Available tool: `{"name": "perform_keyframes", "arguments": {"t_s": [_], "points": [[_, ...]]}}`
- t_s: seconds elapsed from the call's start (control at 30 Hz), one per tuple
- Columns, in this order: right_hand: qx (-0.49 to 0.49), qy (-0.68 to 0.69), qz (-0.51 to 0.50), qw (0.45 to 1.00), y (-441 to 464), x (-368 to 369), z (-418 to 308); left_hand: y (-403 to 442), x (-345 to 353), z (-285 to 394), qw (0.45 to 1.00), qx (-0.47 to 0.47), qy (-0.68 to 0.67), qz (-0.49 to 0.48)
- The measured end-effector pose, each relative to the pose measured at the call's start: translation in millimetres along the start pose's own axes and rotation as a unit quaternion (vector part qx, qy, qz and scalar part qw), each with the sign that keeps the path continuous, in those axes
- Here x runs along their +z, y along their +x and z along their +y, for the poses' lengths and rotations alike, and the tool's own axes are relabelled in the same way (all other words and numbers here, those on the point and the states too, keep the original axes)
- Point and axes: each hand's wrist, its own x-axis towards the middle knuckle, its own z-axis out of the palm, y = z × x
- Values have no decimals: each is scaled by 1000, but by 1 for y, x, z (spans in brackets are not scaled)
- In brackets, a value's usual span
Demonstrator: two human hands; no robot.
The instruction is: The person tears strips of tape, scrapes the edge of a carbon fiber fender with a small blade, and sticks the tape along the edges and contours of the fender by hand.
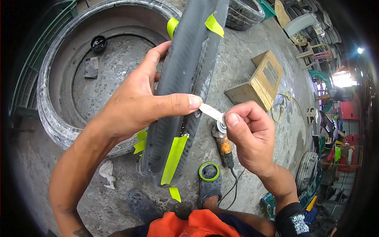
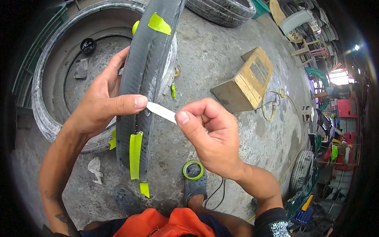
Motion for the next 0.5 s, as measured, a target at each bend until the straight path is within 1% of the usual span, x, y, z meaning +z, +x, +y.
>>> {"name": "perform_keyframes", "arguments": {"t_s": [0.03, 0.13, 0.17, 0.23, 0.27, 0.33, 0.5], "points": [[0, 1, 0, 1000, -1, -1, 1, 1, -1, -1, 1000, 0, 1, 0], [-129, -109, 26, 985, -2, -7, 6, 1, -2, 0, 1000, -4, -20, 4], [-129, -110, 25, 985, -2, -10, 7, 0, -1, 4, 999, -14, -40, 0], [-216, -200, 0, 956, -1, -14, 7, 0, -1, 6, 998, -23, -59, -4], [-216, -200, 1, 956, 0, -14, 7, 0, -1, 6, 998, -24, -52, -4], [-246, -242, 14, 938, 1, -12, 7, 0, -2, 5, 999, -26, -45, -4], [-258, -277, 20, 925, 3, -10, 3, 0, -2, 5, 999, -27, -45, -2]]}}
